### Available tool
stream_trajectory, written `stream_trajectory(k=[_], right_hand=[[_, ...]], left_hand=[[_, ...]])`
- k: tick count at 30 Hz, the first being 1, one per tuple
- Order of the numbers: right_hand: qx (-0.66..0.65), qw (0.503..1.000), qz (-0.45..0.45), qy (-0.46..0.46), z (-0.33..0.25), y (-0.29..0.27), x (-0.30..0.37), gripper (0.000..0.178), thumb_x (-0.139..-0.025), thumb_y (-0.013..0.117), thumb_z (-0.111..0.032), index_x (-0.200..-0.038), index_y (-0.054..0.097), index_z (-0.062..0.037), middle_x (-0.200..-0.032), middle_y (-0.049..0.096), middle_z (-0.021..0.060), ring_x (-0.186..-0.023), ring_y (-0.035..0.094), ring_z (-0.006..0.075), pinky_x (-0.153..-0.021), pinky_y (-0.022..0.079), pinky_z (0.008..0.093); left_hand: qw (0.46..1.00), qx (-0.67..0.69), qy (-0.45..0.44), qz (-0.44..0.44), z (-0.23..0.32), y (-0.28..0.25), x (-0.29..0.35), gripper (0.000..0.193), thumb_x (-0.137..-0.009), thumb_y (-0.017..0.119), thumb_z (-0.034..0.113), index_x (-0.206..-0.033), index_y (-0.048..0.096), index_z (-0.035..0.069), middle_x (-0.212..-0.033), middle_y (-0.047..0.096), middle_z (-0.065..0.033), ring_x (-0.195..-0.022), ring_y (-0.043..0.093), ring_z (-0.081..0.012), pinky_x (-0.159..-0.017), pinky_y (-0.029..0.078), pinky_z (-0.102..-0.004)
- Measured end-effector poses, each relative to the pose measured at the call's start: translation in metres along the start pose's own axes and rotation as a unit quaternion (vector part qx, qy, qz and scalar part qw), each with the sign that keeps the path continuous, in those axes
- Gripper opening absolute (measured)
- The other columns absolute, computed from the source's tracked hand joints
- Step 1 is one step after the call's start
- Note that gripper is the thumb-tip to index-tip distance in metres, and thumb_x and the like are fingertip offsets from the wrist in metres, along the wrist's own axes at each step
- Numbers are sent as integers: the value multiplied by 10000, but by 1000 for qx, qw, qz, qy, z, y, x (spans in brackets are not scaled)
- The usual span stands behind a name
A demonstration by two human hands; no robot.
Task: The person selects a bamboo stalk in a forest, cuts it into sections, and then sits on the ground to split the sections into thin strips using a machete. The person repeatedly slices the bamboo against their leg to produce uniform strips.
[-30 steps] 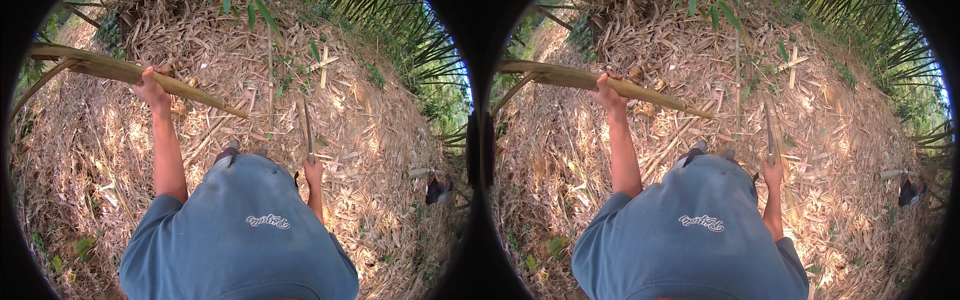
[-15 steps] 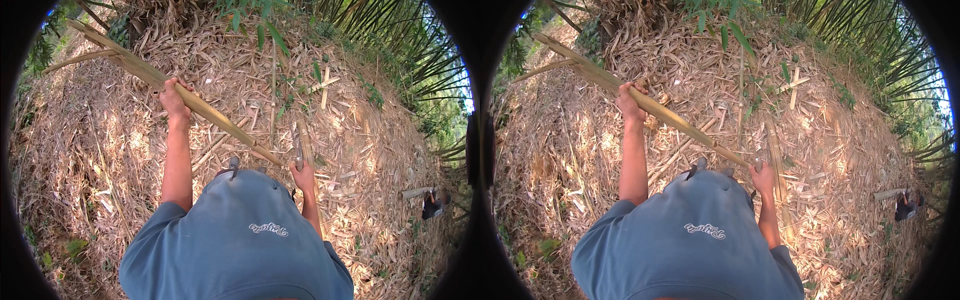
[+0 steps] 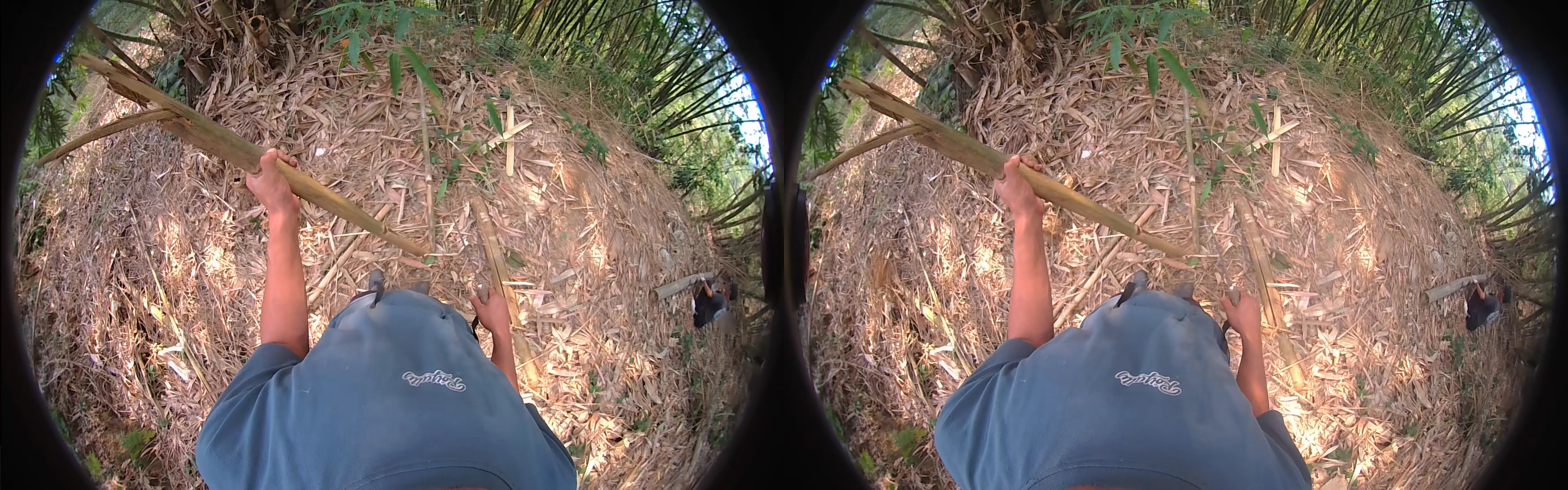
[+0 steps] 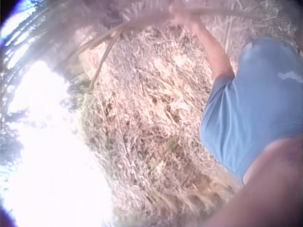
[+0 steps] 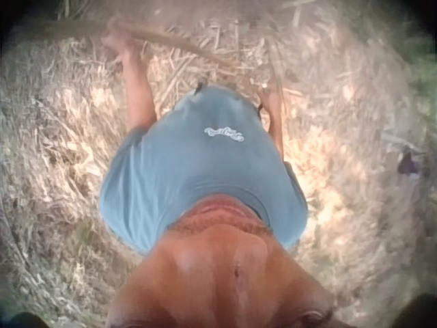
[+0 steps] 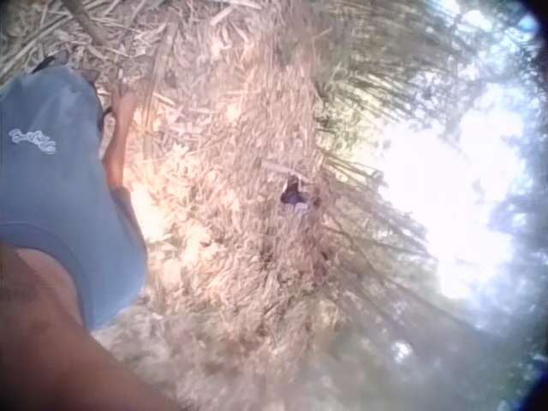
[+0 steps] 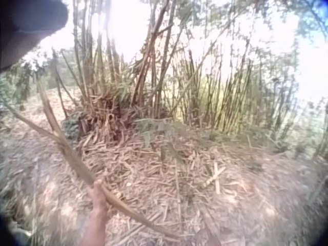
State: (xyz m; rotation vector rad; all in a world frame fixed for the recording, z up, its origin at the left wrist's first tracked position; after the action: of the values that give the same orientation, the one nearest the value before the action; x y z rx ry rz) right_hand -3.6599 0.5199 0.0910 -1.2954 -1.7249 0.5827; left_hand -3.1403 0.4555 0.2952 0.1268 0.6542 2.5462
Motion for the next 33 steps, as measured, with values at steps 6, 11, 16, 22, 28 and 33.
stream_trajectory(k=[6,11,16,22,28,33], right_hand=[[10,998,-15,53,-7,-8,18,513,-808,690,-440,-942,650,54,-819,672,258,-798,657,419,-718,503,467],[20,997,-10,75,2,-3,22,520,-804,693,-439,-969,645,52,-846,672,270,-839,660,429,-751,507,476],[7,996,-1,87,-6,-6,20,525,-804,701,-430,-991,642,57,-876,671,280,-849,662,423,-761,506,477],[-19,989,-11,146,4,3,28,480,-808,704,-406,-909,661,61,-818,677,253,-804,670,392,-730,500,442],[-52,972,-31,229,36,33,50,517,-795,688,-442,-911,680,62,-897,679,286,-898,664,416,-787,504,452],[-123,915,12,384,88,79,96,530,-799,676,-446,-996,695,46,-961,684,278,-970,652,422,-850,501,457]], left_hand=[[998,-39,48,-6,2,-5,-4,178,-826,600,67,-944,483,3,-760,564,-87,-648,585,-190,-621,527,-336],[992,-72,93,-34,-5,-5,-16,210,-826,619,95,-978,507,1,-779,574,-88,-698,608,-202,-656,535,-350],[990,-92,96,-50,-11,-10,-41,251,-834,643,134,-1012,526,1,-807,596,-87,-735,614,-198,-699,535,-354],[984,-146,99,-40,-27,-14,-71,306,-841,693,201,-1030,556,4,-837,623,-79,-756,602,-179,-721,496,-340],[974,-209,64,-59,-50,-11,-99,313,-862,712,216,-1030,553,5,-830,627,-63,-738,583,-155,-686,480,-317],[971,-220,63,-66,-80,-13,-128,348,-864,730,263,-1023,557,5,-832,621,-52,-723,562,-151,-673,471,-321]])
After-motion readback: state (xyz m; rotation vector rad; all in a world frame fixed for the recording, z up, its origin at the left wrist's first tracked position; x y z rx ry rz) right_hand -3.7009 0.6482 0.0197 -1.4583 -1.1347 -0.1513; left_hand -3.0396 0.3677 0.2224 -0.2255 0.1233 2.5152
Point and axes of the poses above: each hand's wrist, its own x-axis away from the middle knuckle, its own y-axis out of the palm, z = x × y, the point moved 5 cm from there along -x, towards the middle knuckle
